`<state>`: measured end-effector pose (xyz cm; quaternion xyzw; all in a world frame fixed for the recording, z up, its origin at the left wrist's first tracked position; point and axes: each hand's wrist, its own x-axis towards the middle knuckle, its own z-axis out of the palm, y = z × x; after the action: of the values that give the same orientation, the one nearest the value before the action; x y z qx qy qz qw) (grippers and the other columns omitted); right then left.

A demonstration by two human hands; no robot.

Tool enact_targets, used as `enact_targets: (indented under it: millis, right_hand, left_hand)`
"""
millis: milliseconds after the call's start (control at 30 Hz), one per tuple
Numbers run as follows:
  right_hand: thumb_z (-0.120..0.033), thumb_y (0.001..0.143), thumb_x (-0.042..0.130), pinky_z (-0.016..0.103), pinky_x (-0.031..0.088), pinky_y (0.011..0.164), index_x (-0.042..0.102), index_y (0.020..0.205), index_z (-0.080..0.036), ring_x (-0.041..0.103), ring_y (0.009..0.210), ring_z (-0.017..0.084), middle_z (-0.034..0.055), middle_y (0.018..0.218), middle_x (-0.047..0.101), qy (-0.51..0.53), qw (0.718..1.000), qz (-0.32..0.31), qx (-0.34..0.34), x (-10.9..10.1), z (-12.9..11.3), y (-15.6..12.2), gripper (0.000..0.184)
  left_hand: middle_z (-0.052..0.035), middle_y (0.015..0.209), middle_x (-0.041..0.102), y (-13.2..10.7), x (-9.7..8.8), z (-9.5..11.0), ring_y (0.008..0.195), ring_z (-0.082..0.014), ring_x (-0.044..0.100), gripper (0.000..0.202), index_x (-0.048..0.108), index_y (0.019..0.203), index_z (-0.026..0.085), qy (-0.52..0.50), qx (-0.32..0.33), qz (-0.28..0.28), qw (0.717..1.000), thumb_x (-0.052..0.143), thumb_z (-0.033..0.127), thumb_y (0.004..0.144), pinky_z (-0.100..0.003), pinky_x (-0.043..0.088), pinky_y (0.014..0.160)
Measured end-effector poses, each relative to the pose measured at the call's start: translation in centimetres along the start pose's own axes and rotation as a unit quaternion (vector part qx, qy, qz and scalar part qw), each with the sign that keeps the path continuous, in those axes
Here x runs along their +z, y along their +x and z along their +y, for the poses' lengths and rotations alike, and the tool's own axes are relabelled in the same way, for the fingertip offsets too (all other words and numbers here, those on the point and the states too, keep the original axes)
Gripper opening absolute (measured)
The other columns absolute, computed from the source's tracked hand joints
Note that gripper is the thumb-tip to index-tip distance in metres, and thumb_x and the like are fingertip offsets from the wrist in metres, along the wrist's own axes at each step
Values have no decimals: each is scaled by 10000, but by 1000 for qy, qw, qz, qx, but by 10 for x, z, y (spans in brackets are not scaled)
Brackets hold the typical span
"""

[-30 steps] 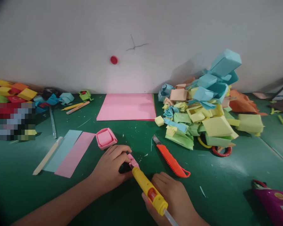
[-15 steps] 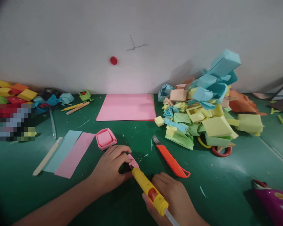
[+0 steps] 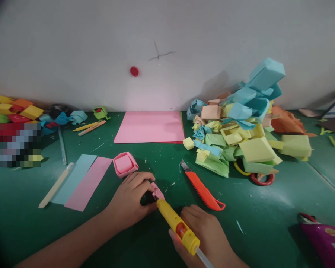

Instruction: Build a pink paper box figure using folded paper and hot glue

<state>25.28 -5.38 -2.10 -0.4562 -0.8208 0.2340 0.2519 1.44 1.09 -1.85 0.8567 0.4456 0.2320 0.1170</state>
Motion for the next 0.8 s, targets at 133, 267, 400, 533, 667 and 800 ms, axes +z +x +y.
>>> enact_targets:
  millis: [133, 267, 400, 533, 667, 800]
  right_hand:
    - [-355, 1006, 510, 262, 358, 500, 458, 733, -234, 563, 589, 148, -3, 681, 559, 5, 1000, -5, 2, -2, 0, 0, 303]
    - [-366, 1016, 493, 265, 350, 496, 452, 727, -235, 555, 579, 145, -7, 667, 547, 10, 1000, 2, 0, -3, 0, 1, 320]
    - [-365, 1020, 484, 270, 353, 508, 463, 732, -233, 548, 578, 143, -8, 673, 546, 10, 1000, -10, 7, -3, 1, 0, 317]
    - [-370, 1017, 494, 272, 360, 510, 487, 733, -232, 555, 584, 146, -3, 682, 555, 14, 1000, -15, 12, -2, 1, -2, 316]
    - [-373, 1015, 498, 271, 365, 509, 504, 729, -227, 555, 586, 146, -3, 678, 556, 17, 1000, -15, 19, -3, 1, -1, 321]
    - [-380, 1015, 494, 271, 365, 504, 501, 726, -228, 549, 584, 148, -3, 673, 551, 14, 1000, -16, 13, -3, 1, -1, 327]
  left_hand:
    - [-53, 1123, 675, 0, 0, 0, 987, -269, 633, 285, 643, 836, 193, -8, -2, 3, 1000, 889, 260, 707, -414, 498, 838]
    - [-54, 1124, 675, 1, 0, 1, 996, -276, 632, 276, 646, 835, 197, -12, -11, -2, 1000, 884, 252, 707, -422, 498, 850]
    - [-54, 1113, 675, 1, -1, 1, 986, -269, 633, 271, 647, 834, 190, -13, -10, 0, 1000, 879, 237, 702, -419, 504, 848]
    - [-51, 1111, 675, 2, -2, 2, 982, -263, 631, 259, 646, 831, 190, -9, -10, 1, 1000, 867, 237, 704, -415, 511, 844]
    - [-53, 1114, 673, 1, -2, 3, 980, -262, 629, 245, 645, 830, 195, -5, -15, -3, 1000, 852, 242, 710, -415, 516, 846]
    - [-52, 1120, 669, 1, -2, 3, 993, -265, 627, 229, 643, 833, 199, -6, -18, -3, 1000, 836, 240, 717, -425, 514, 862]
